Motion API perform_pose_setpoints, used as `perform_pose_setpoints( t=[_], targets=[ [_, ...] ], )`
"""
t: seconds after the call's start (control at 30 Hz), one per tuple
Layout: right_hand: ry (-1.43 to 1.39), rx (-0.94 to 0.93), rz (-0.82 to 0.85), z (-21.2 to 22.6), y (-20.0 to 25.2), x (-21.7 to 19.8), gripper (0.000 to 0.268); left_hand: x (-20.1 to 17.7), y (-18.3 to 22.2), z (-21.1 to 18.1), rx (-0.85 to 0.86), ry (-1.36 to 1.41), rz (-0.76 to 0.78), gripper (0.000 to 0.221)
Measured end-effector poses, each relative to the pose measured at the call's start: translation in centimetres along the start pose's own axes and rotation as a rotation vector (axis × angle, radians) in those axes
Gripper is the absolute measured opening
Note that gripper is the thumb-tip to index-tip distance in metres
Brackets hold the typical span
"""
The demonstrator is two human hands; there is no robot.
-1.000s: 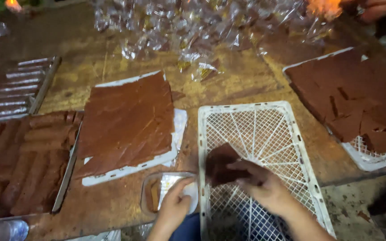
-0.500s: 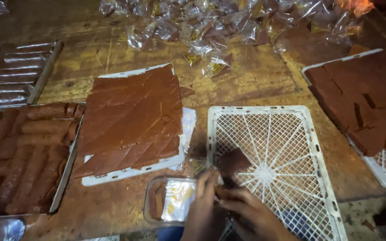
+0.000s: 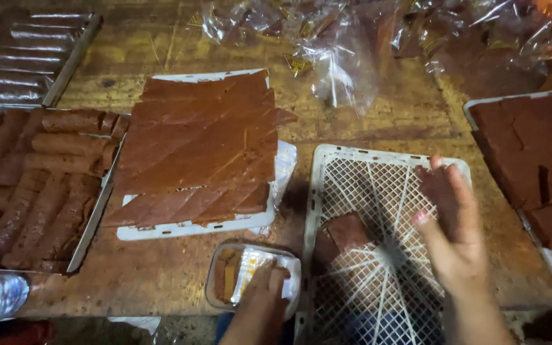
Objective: Wrapping individual food strips in plastic and placing them into a container
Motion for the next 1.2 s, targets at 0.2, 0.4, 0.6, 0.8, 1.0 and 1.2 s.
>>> perform_pose_setpoints(
  t=[0.2, 0.4, 0.6, 0.8, 1.0, 1.2],
  targets=[
    [0.375, 0.611, 0.183, -10.7, 2.6, 4.9, 0.023, 2.2, 3.0, 4.0, -0.361, 0.126, 0.226, 0.014],
    [0.426, 0.249, 0.228, -16.6, 12.1, 8.4, 0.017, 0.3, 2.8, 1.3, 0.044, 0.089, 0.025, 0.017],
    [0.689, 0.838, 0.781, -9.4, 12.1, 6.4, 0.063, -1.4, 3.1, 2.4, -0.085, 0.197, -0.096, 0.014],
    [0.362, 0.859, 0.739, -6.5, 14.6, 8.5, 0.040, -2.0, 2.9, 0.4, -0.086, 0.385, -0.152, 0.025],
    [0.229, -0.037, 0.100, 2.6, 11.2, 7.2, 0.027, -2.0, 1.4, -4.8, 0.041, 0.283, -0.002, 0.067],
    [0.268, 0.725, 0.409, -3.1, 12.3, 7.7, 0.033, -1.7, 3.3, -10.3, 0.134, 0.262, 0.259, 0.074]
  ],
)
Point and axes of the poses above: each hand's wrist, its own y-axis away from the middle knuckle, its own x-axis out of the palm, z = x × y, the point moved 8 cm from there along -y, towards the middle knuckle, and after that the axes turned 7 degrees about -x, right-handed, at the moved point
